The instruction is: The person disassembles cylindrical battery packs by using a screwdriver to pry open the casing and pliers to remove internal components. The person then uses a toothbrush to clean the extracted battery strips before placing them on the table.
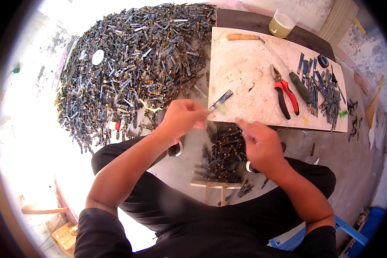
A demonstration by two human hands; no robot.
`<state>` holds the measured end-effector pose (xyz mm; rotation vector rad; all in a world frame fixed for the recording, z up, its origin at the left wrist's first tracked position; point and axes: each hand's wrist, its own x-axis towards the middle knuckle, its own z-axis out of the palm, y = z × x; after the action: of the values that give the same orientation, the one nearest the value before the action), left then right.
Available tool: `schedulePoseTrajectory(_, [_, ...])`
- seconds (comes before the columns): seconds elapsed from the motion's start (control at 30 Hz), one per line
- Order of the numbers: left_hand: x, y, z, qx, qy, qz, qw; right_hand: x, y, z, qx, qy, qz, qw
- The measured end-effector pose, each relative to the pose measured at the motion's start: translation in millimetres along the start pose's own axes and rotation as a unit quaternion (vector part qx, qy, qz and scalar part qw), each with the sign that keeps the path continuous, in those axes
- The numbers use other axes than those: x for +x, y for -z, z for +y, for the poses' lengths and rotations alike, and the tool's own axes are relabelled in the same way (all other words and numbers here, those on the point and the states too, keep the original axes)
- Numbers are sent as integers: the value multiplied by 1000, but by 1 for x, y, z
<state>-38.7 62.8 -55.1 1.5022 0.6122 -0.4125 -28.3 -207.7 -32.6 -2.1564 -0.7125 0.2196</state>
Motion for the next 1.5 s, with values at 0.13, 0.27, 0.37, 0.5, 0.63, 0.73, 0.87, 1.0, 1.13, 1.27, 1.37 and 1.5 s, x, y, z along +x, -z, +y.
schedulePoseTrajectory(0.13, [-2,-2,2,7,-3,12,1000,0,0,3,6,-22,5,1000])
schedulePoseTrajectory(0.27, [1,-1,-2,18,5,12,1000,-5,-1,-3,1,-9,-9,1000])
schedulePoseTrajectory(0.37, [1,0,-3,25,6,15,1000,0,2,1,-12,3,0,1000])
schedulePoseTrajectory(0.5, [1,-1,-1,33,4,14,999,-3,-2,-1,-2,-7,7,1000])
schedulePoseTrajectory(0.63, [0,-2,-2,26,-2,17,1000,0,2,0,-3,-30,1,1000])
schedulePoseTrajectory(0.73, [2,-1,-3,41,5,19,999,-7,-4,-6,5,-5,-1,1000])
schedulePoseTrajectory(0.87, [1,-1,-5,47,-5,28,998,3,6,0,-42,-23,12,999])
schedulePoseTrajectory(1.0, [-1,-4,-3,51,-11,32,998,-5,-2,3,-12,25,15,1000])
schedulePoseTrajectory(1.13, [-4,-5,-1,62,-28,31,997,-3,0,-5,-13,-4,4,1000])
schedulePoseTrajectory(1.27, [-4,-5,-1,73,-23,37,996,5,7,-2,-25,-25,9,999])
schedulePoseTrajectory(1.37, [-4,-5,-3,70,-29,37,996,-7,-4,-10,-13,1,-17,1000])
schedulePoseTrajectory(1.5, [-2,-5,-5,70,-32,35,996,8,12,-2,-48,-47,-2,998])
